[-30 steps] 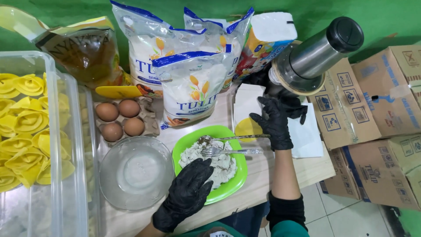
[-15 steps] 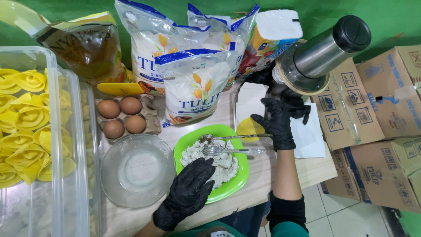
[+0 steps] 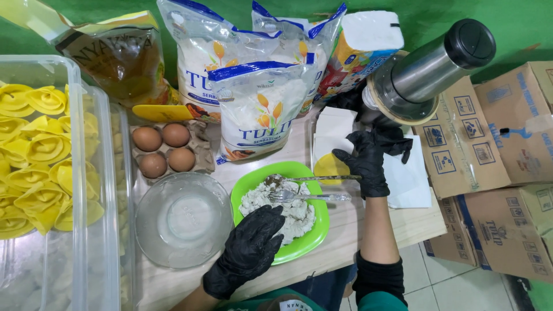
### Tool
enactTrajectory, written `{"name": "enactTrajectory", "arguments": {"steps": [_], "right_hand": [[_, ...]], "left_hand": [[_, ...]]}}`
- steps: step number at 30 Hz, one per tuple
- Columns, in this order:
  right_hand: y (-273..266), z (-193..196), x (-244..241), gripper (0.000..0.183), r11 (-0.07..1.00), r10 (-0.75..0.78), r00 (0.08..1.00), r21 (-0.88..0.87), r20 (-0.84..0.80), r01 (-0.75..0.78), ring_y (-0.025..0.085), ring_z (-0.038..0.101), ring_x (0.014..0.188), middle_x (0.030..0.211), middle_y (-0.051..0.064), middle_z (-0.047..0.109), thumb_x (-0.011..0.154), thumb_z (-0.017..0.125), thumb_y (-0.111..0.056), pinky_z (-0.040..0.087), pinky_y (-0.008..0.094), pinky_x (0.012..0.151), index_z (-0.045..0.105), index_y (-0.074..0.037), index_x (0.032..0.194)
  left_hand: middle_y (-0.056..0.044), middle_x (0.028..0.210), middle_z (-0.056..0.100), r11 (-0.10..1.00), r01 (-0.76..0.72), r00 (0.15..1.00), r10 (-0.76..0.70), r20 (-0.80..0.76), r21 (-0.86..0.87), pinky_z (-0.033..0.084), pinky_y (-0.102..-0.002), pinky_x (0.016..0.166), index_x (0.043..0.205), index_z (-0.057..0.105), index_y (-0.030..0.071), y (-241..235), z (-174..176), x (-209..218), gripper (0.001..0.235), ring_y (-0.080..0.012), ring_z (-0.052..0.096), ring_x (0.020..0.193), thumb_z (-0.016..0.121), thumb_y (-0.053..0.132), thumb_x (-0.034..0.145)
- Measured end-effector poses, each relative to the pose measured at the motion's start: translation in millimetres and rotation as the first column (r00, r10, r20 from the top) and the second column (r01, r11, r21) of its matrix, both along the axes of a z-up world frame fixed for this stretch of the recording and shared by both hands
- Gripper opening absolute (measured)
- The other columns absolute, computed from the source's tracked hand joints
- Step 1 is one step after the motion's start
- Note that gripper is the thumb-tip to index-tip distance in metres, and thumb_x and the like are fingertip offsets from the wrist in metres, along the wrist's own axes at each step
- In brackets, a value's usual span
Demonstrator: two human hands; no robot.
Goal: Filling and folding yellow dough squares into shaped pastries and placing them in a storage container.
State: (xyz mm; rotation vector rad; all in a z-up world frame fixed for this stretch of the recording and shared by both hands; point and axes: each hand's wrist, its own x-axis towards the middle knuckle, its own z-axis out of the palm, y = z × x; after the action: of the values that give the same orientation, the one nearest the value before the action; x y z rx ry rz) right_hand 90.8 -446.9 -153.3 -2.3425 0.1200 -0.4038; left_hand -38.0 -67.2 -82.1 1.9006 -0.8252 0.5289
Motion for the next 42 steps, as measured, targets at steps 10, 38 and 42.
{"name": "enactTrajectory", "arguments": {"steps": [10,38,42], "right_hand": [[4.6,6.8,-4.2,0.028,0.989,0.039,0.968,-0.146,0.249,-0.002,0.017,0.063,0.084,0.088,0.0,0.066,0.083,0.091,-0.016,0.05,0.033,0.084,0.065,-0.012,0.092],[29.0,110.0,-22.9,0.007,0.302,-0.496,0.775,0.915,0.391,-0.268,0.028,0.068,0.11,0.104,0.006,0.072,0.092,0.073,-0.014,0.063,0.054,0.1,0.074,-0.015,0.085],[108.3,112.7,-47.8,0.023,0.543,-0.273,0.723,0.722,0.634,-0.428,0.025,0.058,0.131,0.134,0.0,0.066,0.1,0.077,-0.023,0.053,0.05,0.116,0.071,-0.023,0.122]], "left_hand": [[-0.018,0.132,0.067,1.0,-0.005,1.0,0.005,0.001,0.002,0.054,-0.048,0.108,0.127,0.067,0.002,-0.5,-4.5,-0.6,0.031,-0.0366,0.069,0.117,0.063,0.015,0.098],[-0.017,0.139,0.064,0.939,0.042,0.928,-0.162,-0.334,-0.34,0.049,-0.04,0.115,0.133,0.063,0.002,10.8,-0.3,-10.7,0.036,-0.0299,0.064,0.13,0.065,0.003,0.096],[-0.019,0.146,0.058,0.686,-0.009,0.606,-0.575,-0.55,-0.727,0.046,-0.04,0.116,0.141,0.055,-0.002,6.5,1.5,-5.5,0.047,-0.0283,0.057,0.135,0.062,-0.006,0.094]]}}
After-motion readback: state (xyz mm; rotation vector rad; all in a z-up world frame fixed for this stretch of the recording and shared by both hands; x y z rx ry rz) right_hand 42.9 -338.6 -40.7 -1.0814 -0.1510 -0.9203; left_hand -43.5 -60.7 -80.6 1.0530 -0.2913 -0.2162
